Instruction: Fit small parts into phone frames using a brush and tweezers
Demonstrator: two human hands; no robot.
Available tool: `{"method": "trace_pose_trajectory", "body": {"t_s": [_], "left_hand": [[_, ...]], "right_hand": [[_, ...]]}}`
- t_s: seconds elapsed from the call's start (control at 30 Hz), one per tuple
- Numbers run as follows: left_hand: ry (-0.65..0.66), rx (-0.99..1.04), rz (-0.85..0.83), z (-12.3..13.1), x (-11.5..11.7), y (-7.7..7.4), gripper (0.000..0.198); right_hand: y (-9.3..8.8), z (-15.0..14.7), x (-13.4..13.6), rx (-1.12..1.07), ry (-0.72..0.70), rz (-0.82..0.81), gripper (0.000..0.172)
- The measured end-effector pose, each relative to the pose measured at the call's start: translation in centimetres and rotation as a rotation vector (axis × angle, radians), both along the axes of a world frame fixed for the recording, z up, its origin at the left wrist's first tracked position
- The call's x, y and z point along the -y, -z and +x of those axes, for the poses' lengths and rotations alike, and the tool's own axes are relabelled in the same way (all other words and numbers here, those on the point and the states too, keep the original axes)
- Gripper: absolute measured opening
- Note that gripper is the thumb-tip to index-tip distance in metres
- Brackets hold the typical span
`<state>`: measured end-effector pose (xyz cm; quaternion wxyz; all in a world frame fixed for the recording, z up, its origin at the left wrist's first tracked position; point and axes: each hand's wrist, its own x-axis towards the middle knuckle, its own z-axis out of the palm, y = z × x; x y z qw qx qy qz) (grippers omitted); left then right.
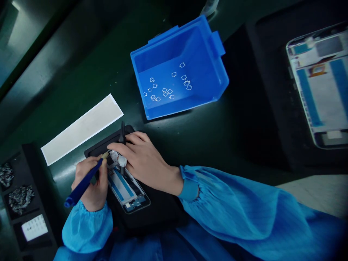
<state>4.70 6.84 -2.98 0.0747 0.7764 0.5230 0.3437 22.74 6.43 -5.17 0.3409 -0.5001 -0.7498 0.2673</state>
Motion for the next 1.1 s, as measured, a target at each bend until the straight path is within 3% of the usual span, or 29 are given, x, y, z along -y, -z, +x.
{"method": "trace_pose_trajectory", "body": {"t_s": [0.13,0.27,0.43,1.1], "left_hand": [[-0.143,0.179,-0.085,0.0,0.0,0.4,0.023],[-0.143,0.259,-0.089,0.2,-0.3,0.4,0.027],[-0.099,0.183,0.017,0.4,-0.3,-0.1,0.027],[-0.030,0.035,-0.041,0.3,-0.1,-0.7,0.022]], "right_hand": [[-0.1,0.0,0.0,-0.005,-0.001,0.002,0.039],[-0.1,0.0,0.0,-0.009,-0.004,-0.014,0.040],[-0.2,0.0,0.0,-0.006,-0.005,-0.014,0.040],[-0.3,0.1,0.0,-0.030,0.009,0.019,0.034]]}}
